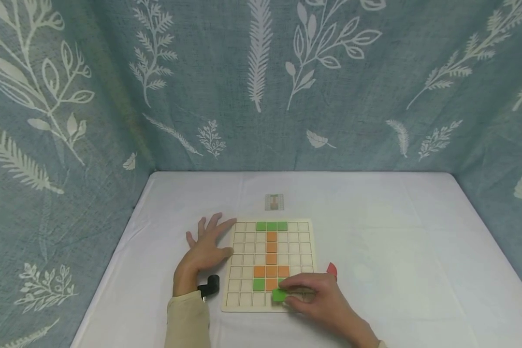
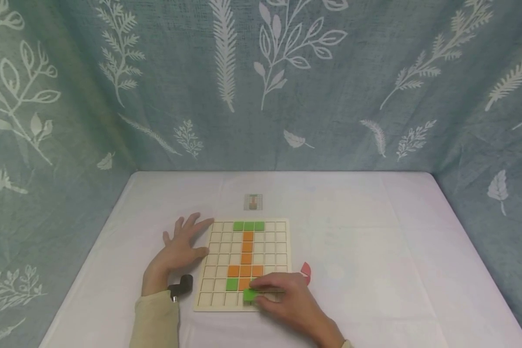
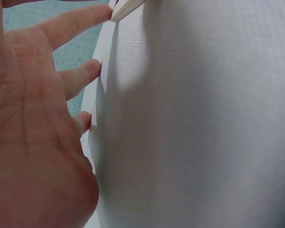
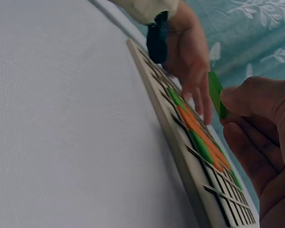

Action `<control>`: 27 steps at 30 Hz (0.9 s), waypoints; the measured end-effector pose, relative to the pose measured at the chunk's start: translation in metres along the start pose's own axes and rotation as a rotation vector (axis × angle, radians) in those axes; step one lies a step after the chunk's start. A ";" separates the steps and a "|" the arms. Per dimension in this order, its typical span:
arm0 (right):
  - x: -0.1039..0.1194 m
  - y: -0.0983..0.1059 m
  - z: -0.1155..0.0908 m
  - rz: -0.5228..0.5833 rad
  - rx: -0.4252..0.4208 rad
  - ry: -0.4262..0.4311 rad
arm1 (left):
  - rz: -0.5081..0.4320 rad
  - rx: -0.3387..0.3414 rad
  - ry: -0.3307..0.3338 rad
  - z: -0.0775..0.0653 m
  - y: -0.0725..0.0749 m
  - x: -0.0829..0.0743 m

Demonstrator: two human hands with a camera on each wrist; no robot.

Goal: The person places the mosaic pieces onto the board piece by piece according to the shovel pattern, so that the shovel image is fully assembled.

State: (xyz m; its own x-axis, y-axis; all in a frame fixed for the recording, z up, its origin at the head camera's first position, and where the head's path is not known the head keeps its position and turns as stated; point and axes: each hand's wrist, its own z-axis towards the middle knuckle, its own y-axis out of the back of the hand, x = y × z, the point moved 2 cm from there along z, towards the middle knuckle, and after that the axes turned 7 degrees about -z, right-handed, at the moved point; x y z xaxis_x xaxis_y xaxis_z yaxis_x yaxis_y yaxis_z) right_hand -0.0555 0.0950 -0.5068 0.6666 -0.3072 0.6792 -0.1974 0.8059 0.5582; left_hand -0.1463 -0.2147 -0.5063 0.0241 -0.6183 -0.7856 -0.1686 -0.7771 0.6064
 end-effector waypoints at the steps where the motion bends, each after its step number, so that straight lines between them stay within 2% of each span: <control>1: 0.000 -0.002 0.001 0.005 0.003 0.007 | 0.008 0.000 -0.001 0.000 -0.001 0.001; 5: 0.001 -0.009 0.003 -0.005 0.031 -0.004 | 0.021 0.008 0.002 0.001 -0.001 0.001; 9: 0.002 -0.013 0.005 -0.060 0.063 -0.027 | 0.010 0.010 -0.002 0.001 0.000 0.001; 14: 0.003 -0.016 0.007 -0.098 0.084 0.013 | 0.012 0.015 -0.004 -0.001 0.001 -0.001; 23: 0.004 -0.020 0.007 -0.127 0.119 0.035 | 0.012 0.053 0.047 -0.004 0.006 -0.014; 27: 0.004 -0.020 0.007 -0.148 0.129 0.037 | 0.023 0.064 0.065 -0.004 0.006 -0.015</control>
State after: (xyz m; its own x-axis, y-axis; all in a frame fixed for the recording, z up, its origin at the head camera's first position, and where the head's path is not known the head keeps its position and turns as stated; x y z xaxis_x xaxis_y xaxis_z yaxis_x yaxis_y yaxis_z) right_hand -0.0534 0.0738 -0.5118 0.7204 -0.3968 0.5688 -0.1841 0.6813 0.7085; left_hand -0.1438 -0.2104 -0.4909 0.0826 -0.6440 -0.7605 -0.2329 -0.7545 0.6136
